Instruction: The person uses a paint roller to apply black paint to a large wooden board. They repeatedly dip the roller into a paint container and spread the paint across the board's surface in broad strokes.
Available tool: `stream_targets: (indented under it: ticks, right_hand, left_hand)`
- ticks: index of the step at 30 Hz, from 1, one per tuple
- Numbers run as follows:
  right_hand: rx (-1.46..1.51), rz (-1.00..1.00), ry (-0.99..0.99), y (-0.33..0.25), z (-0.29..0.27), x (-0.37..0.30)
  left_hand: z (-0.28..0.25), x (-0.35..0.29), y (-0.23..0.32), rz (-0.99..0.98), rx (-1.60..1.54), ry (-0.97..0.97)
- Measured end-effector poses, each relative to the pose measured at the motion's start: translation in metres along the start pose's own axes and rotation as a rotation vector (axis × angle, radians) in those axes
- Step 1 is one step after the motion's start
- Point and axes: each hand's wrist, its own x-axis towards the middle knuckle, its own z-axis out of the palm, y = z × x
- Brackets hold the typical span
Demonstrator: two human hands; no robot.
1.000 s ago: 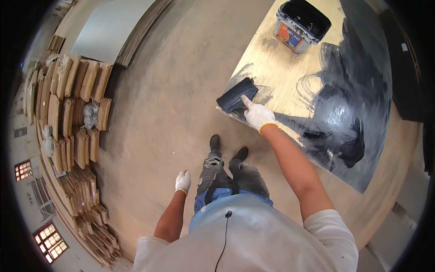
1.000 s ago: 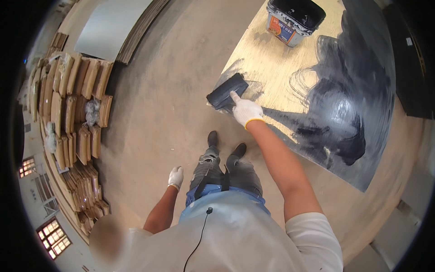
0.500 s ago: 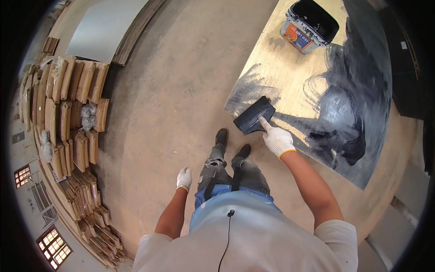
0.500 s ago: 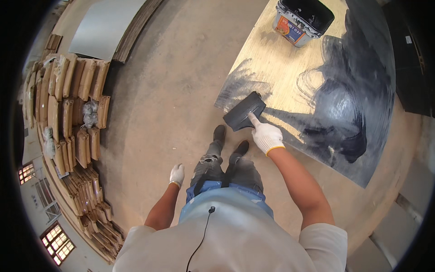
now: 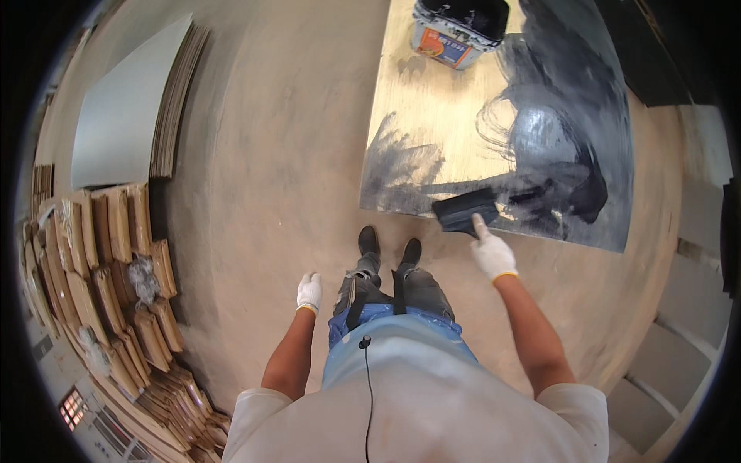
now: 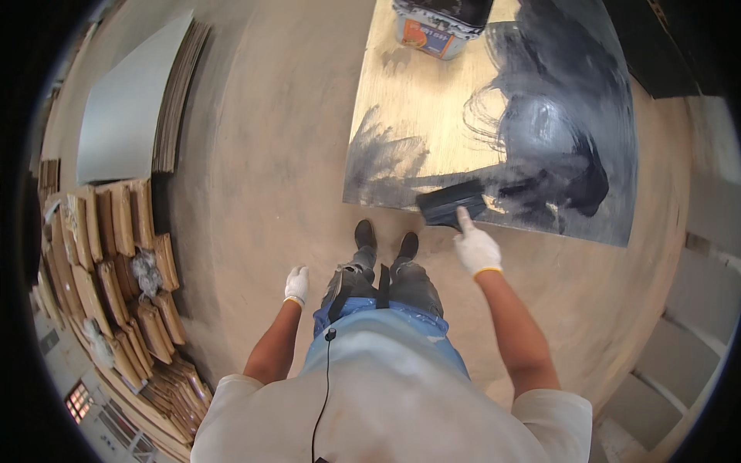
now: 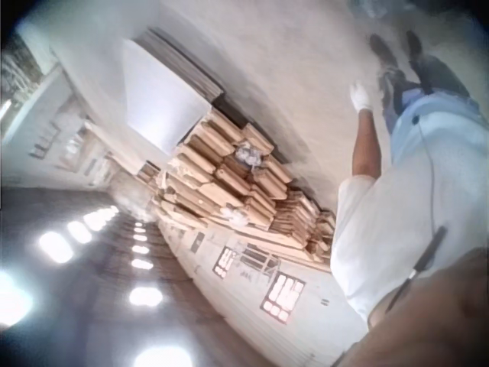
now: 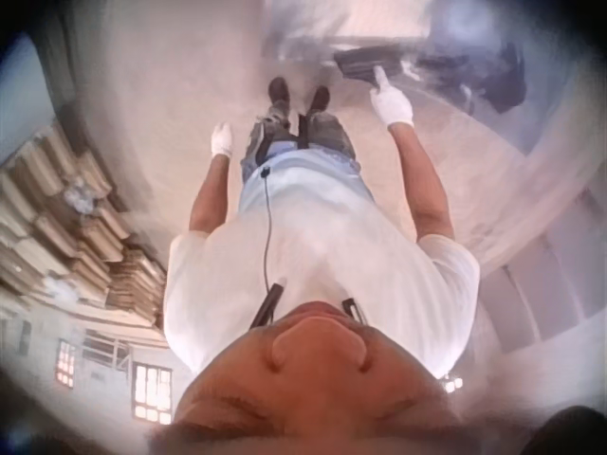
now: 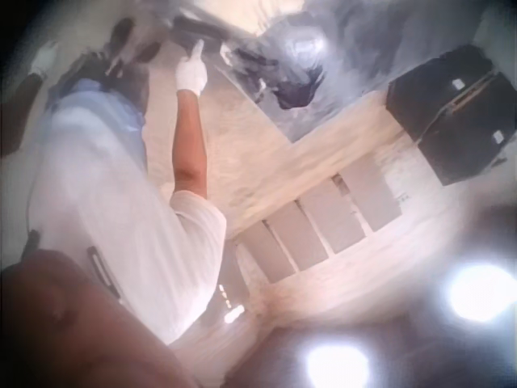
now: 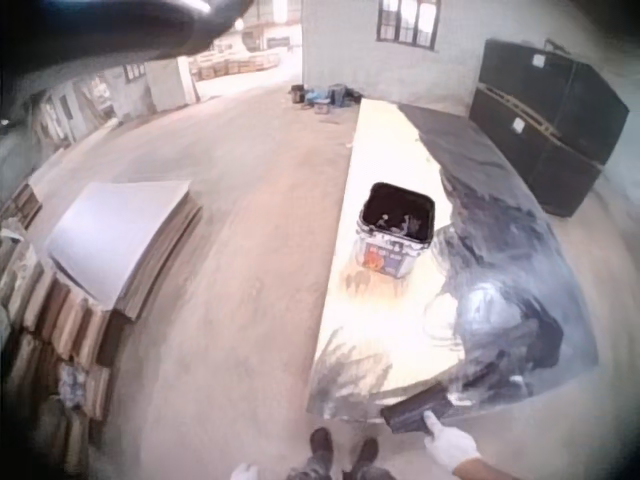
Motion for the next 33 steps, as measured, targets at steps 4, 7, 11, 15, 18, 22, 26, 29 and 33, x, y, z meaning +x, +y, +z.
stream_targets:
  ticks: [4,7,11,15,18,22,26,29,33]
  right_hand:
    - [0.094,-0.098,-0.106,-0.115,0.008,-0.013]
    - [0.027,-0.154,-0.109,-0.114,0.007,-0.012]
    - [0.144,0.097,-0.037,-0.069,0.018,-0.017]
    - [0.201,-0.060,-0.055,-0.137,0.032,-0.015]
    - [0.205,-0.112,-0.063,-0.165,0.019,0.007]
    - [0.286,0.049,0.073,-0.085,0.050,0.000]
    - [0.407,0.221,0.045,-0.105,0.069,-0.046]
    - [0.331,0.097,-0.094,-0.136,0.065,-0.048]
    - [0.422,0.256,-0.020,-0.096,0.075,-0.057]
  left_hand:
    - [-0.003,0.031,-0.019,-0.038,0.104,-0.069]
    - [-0.008,0.055,-0.014,-0.024,0.122,-0.107]
    - [-0.013,0.061,0.031,0.105,0.097,-0.094]
    - [-0.015,0.071,0.036,0.111,0.199,-0.115]
    - [-0.013,0.073,0.038,0.112,0.249,-0.146]
    - [-0.018,0.068,0.053,0.133,0.169,-0.166]
    - [-0.019,0.073,0.036,0.146,0.207,-0.153]
    - [-0.020,0.080,0.028,0.120,0.309,-0.198]
    - [-0.023,0.086,0.037,0.134,0.306,-0.180]
